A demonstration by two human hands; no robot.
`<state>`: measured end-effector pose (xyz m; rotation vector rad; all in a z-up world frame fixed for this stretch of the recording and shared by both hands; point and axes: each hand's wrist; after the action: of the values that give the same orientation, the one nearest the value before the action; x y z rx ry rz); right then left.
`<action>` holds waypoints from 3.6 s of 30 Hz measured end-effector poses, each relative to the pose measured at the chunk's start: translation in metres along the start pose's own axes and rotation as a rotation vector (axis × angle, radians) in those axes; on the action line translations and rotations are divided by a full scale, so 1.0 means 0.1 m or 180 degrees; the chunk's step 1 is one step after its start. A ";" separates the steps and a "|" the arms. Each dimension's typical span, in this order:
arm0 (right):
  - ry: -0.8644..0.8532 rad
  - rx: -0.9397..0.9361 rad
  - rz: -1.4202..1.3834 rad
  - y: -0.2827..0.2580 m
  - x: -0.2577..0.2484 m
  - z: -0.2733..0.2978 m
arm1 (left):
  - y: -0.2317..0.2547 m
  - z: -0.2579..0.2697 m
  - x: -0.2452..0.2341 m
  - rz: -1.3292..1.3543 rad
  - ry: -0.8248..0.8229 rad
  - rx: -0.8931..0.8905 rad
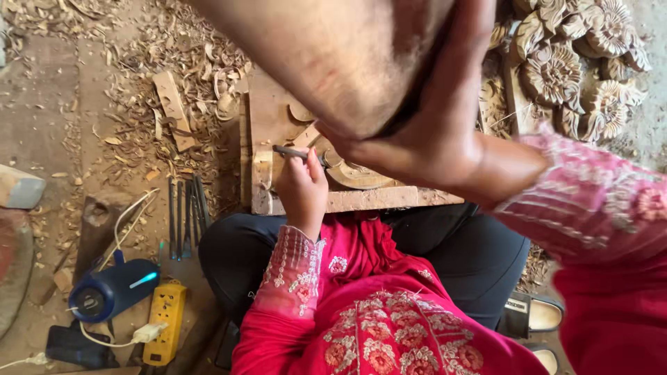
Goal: The person carves a wooden piece using a chisel and a wooden mallet. They repeatedly strike the chisel to shape the wood, occasionally adjusting the tool and the workpiece.
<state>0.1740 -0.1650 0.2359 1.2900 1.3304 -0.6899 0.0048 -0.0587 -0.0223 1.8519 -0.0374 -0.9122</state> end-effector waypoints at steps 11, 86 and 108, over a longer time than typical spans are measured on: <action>0.0598 0.1814 -0.1148 -0.31 0.38 0.53 | 0.03 0.23 0.02 -0.0934 -0.0880 0.1702; -0.0702 0.3292 -0.1574 -0.87 1.53 1.16 | -0.28 -0.79 -0.11 0.0762 -0.1280 -0.0567; 0.0603 0.2456 -0.1250 -0.53 1.52 1.15 | -0.06 -1.07 0.13 0.0062 -0.1743 0.0102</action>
<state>0.1893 -0.2398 0.0534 1.7387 1.5569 -1.4858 0.0761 0.0220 -0.0140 1.5770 -0.4075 -1.3854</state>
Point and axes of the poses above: each hand's wrist, its own z-axis away from the middle knuckle, its own x-axis out of the palm, y = z × x, and after that the axes turned 11 degrees about -x, right-handed
